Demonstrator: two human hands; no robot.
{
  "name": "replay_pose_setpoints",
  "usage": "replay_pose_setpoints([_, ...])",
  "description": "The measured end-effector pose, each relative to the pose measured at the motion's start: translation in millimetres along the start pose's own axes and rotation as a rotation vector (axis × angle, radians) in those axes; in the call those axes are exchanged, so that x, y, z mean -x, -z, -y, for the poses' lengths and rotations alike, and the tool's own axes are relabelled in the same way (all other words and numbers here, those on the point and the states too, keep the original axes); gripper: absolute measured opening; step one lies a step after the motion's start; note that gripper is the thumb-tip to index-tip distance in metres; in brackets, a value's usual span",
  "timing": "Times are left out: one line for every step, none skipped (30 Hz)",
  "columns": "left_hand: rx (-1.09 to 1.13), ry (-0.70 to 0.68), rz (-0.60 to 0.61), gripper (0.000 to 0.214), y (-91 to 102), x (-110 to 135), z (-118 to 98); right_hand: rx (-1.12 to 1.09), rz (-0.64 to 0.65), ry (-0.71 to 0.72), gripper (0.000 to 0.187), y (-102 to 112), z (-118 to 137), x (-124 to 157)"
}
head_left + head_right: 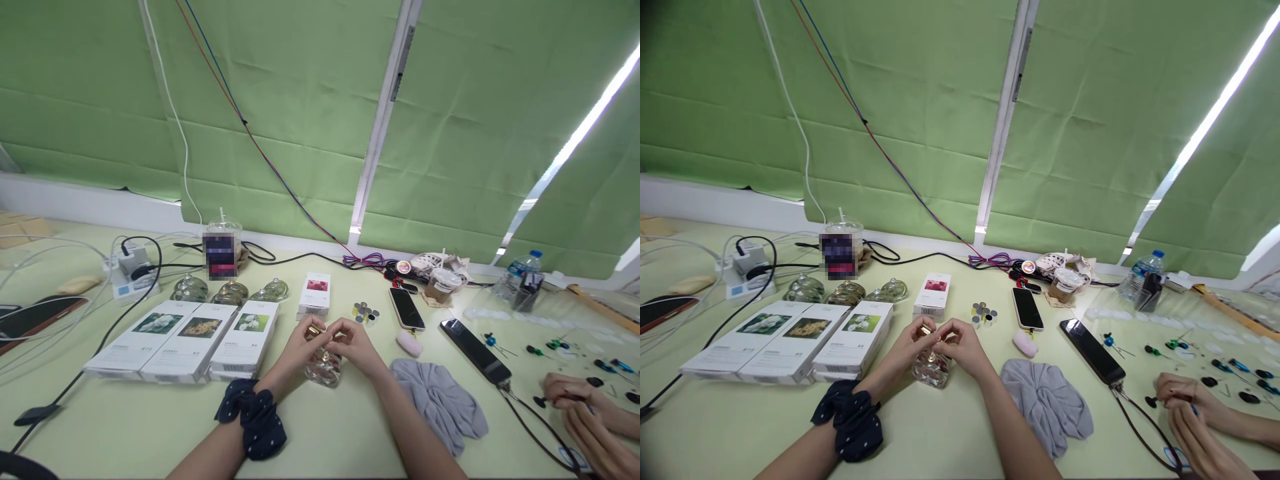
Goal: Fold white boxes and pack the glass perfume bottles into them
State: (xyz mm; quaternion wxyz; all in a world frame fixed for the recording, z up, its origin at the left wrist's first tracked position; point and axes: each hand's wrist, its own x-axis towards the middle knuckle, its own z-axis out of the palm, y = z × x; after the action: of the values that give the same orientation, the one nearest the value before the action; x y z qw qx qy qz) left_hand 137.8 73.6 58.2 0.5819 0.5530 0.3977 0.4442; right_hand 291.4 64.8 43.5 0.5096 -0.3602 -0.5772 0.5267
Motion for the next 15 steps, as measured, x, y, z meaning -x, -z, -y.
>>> replay_pose_setpoints([0.002,0.002,0.009,0.037,0.4,0.2,0.0,0.000,0.003,-0.001,0.022,-0.2,-0.1,0.2])
replay_pose_setpoints([0.002,0.001,0.017,0.037,0.7,0.3,0.0,0.001,0.006,-0.002,0.022,-0.2,-0.1,0.3])
replay_pose_setpoints([0.003,-0.001,0.022,0.036,0.9,0.5,0.0,0.004,0.010,-0.002,0.022,-0.1,0.0,0.3])
replay_pose_setpoints([0.005,-0.003,0.024,0.036,1.1,0.7,-0.2,0.010,0.013,-0.001,0.022,0.4,0.1,0.3])
replay_pose_setpoints([0.010,-0.003,0.022,0.036,1.1,1.0,-0.5,0.017,0.015,0.002,0.023,1.1,0.4,0.3])
replay_pose_setpoints([0.016,-0.001,0.019,0.037,1.0,1.3,-0.8,0.025,0.016,0.004,0.024,2.1,0.9,0.3])
replay_pose_setpoints([0.021,0.000,0.016,0.037,1.0,1.7,-1.3,0.035,0.019,0.004,0.025,3.2,1.7,0.3])
replay_pose_setpoints([0.024,-0.001,0.012,0.037,0.9,2.1,-1.6,0.045,0.025,0.001,0.026,4.4,2.9,0.5])
replay_pose_setpoints([0.024,-0.005,0.010,0.037,0.9,2.4,-2.0,0.055,0.037,-0.005,0.027,5.5,4.4,0.7])
replay_pose_setpoints([0.022,-0.009,0.011,0.037,0.9,2.7,-2.1,0.065,0.051,-0.014,0.028,6.5,5.9,0.9])
replay_pose_setpoints([0.020,-0.011,0.013,0.037,1.0,2.8,-2.1,0.074,0.064,-0.024,0.028,7.2,7.4,1.2])
replay_pose_setpoints([0.018,-0.012,0.018,0.036,1.2,2.7,-2.0,0.080,0.073,-0.034,0.027,7.7,8.7,1.4])
replay_pose_setpoints([0.015,-0.015,0.022,0.035,1.5,2.5,-1.7,0.082,0.077,-0.041,0.026,7.9,9.5,1.5])
replay_pose_setpoints([0.008,-0.023,0.027,0.034,1.8,2.0,-1.3,0.081,0.076,-0.044,0.026,7.9,9.8,1.4])
replay_pose_setpoints([-0.004,-0.043,0.030,0.032,2.3,1.4,-0.8,0.078,0.071,-0.042,0.025,7.8,9.6,1.2])
